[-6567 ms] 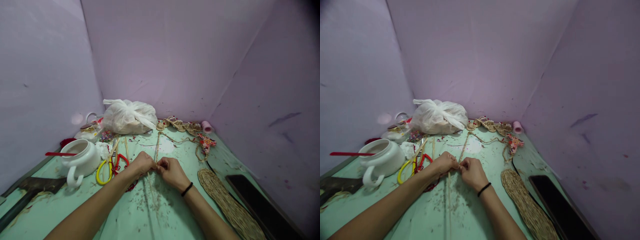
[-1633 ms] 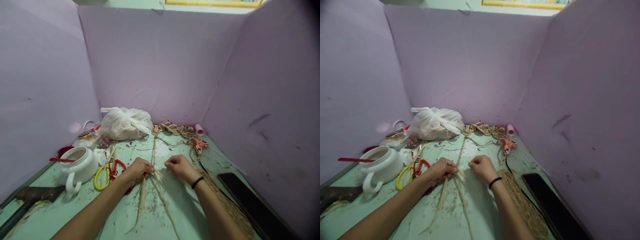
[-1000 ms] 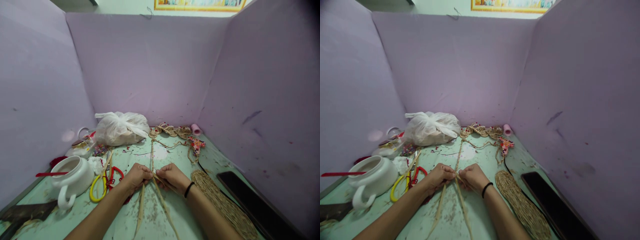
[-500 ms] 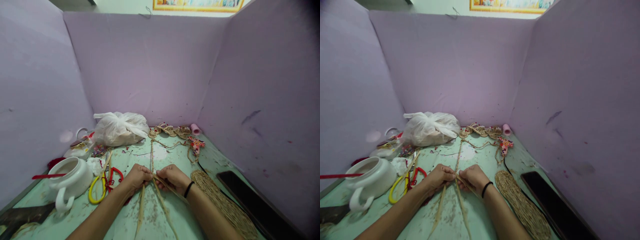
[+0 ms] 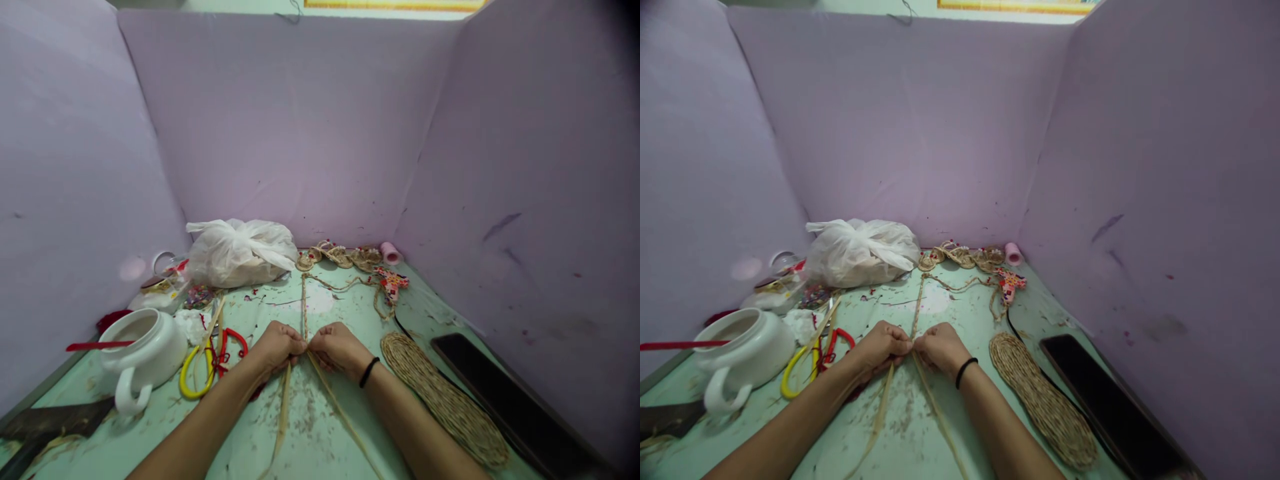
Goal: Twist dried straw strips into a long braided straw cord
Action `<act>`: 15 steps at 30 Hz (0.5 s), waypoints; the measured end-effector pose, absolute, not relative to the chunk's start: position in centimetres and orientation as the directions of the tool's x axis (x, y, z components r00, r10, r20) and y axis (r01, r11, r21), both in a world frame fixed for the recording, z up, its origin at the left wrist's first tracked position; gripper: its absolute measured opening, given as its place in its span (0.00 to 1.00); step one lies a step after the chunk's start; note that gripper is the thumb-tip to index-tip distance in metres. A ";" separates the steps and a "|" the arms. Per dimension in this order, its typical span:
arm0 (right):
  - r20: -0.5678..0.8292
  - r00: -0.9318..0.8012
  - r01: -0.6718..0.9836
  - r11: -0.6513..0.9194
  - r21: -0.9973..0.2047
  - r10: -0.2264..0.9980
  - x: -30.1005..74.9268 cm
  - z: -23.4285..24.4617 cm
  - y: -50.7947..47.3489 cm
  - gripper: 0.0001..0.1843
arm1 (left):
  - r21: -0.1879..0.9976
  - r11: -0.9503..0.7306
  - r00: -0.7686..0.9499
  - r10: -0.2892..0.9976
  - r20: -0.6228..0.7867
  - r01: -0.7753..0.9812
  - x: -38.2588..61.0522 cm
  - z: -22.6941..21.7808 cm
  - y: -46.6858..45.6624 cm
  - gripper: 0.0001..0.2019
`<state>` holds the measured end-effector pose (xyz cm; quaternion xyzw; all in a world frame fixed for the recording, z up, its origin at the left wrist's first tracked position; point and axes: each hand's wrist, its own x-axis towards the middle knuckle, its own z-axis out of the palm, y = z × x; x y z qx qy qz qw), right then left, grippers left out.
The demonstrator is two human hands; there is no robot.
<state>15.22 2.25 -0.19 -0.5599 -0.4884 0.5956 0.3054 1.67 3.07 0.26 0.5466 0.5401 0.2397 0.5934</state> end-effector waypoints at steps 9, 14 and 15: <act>-0.298 -0.282 0.288 -0.216 -0.933 0.912 16.2 0.5 2.6 0.07 | 0.920 0.242 0.337 0.876 -0.344 0.308 1.2 -0.1 3.3 0.06; -0.395 -0.201 0.229 -0.350 -0.909 0.896 15.8 0.2 2.8 0.05 | 0.928 0.256 0.327 0.882 -0.339 0.270 1.1 0.0 3.2 0.06; -0.408 -0.199 0.204 -0.370 -0.906 0.891 15.7 0.2 2.6 0.07 | 0.931 0.254 0.326 0.885 -0.333 0.261 1.1 0.0 3.2 0.06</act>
